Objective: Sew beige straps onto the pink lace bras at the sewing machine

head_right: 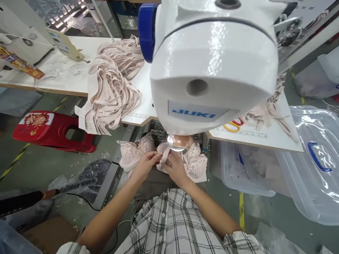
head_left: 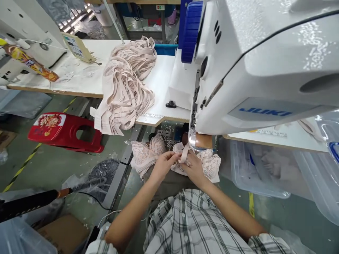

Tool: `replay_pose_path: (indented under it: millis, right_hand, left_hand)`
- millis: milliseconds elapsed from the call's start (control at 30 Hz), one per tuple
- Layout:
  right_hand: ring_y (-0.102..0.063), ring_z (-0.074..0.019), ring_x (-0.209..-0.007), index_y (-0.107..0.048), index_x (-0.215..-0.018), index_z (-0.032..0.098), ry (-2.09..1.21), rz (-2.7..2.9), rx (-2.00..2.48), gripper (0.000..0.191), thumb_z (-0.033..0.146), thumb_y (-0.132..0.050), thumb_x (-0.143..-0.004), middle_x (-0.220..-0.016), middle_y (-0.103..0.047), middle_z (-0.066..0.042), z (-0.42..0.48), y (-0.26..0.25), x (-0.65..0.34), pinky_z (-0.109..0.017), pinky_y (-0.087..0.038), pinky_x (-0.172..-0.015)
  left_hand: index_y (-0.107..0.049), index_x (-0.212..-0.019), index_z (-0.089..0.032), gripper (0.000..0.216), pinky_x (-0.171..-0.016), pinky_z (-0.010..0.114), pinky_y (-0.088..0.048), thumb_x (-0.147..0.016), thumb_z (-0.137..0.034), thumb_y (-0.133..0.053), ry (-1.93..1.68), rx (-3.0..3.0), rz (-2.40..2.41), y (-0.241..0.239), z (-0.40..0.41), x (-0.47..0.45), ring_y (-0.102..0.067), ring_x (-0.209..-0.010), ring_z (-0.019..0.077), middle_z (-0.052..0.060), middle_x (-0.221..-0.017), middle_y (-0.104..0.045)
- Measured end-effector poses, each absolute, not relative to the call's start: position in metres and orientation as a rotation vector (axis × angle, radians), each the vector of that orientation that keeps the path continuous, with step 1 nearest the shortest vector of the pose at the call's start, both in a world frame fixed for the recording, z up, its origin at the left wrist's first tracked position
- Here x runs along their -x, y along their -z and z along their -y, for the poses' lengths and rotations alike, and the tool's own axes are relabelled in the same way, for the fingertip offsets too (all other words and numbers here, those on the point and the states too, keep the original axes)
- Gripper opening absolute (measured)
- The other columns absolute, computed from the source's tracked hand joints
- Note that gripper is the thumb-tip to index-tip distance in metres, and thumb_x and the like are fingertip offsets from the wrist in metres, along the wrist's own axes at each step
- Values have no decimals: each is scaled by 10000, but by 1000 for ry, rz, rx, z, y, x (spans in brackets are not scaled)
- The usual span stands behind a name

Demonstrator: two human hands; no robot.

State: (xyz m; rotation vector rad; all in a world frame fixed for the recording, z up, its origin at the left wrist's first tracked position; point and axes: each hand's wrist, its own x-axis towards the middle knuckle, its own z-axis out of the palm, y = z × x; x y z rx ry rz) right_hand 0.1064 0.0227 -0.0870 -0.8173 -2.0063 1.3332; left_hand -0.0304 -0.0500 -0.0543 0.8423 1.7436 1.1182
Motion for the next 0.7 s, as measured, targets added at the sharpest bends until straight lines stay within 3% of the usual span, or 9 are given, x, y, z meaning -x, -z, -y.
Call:
replay_pose_path:
  millis: [100, 200, 333, 500, 700]
  right_hand:
    - [-657, -225, -851, -669, -867, 227, -1120, 2172, 686, 150, 346, -590, -912, -917, -681, -76, -27, 88, -119, -345, -555, -724]
    - [-629, -174, -675, -685, -1036, 226, -1006, 2235, 745, 221, 385, -564, -944, -834, -685, -49, -35, 82, -128, -295, -536, -626]
    - [-624, -171, -633, -680, -1200, 226, -858, 2342, 833, 327, 400, -540, -961, -801, -700, -46, -46, 72, -127, -294, -525, -611]
    - [-658, -165, -665, -736, -1080, 220, -805, 2261, 827, 278, 389, -542, -975, -856, -729, -64, -49, 74, -122, -268, -530, -585]
    - [-697, -165, -830, -738, -913, 228, -630, 2206, 647, 256, 286, -503, -998, -893, -757, -47, -39, 82, -133, -261, -559, -733]
  left_hand:
    - [-617, -771, -174, 485, -640, 255, -444, -881, -618, -456, -1196, -811, -1752, 55, 45, 24, -524, -673, 153, 4, -686, -573]
    - [-659, -854, -167, 397, -633, 242, -431, -878, -543, -534, -1208, -837, -1745, 48, 46, 23, -524, -678, 149, 1, -712, -601]
    - [-703, -946, -165, 369, -693, 258, -465, -902, -485, -525, -1163, -913, -1718, 37, 45, 19, -606, -778, 183, 45, -845, -699]
    - [-695, -946, -182, 363, -698, 271, -473, -937, -449, -449, -1075, -902, -1732, 28, 40, 14, -627, -801, 199, 52, -853, -706]
    - [-572, -714, -194, 386, -600, 253, -420, -888, -516, -449, -1038, -987, -1835, 29, 31, 5, -523, -627, 153, -8, -635, -554]
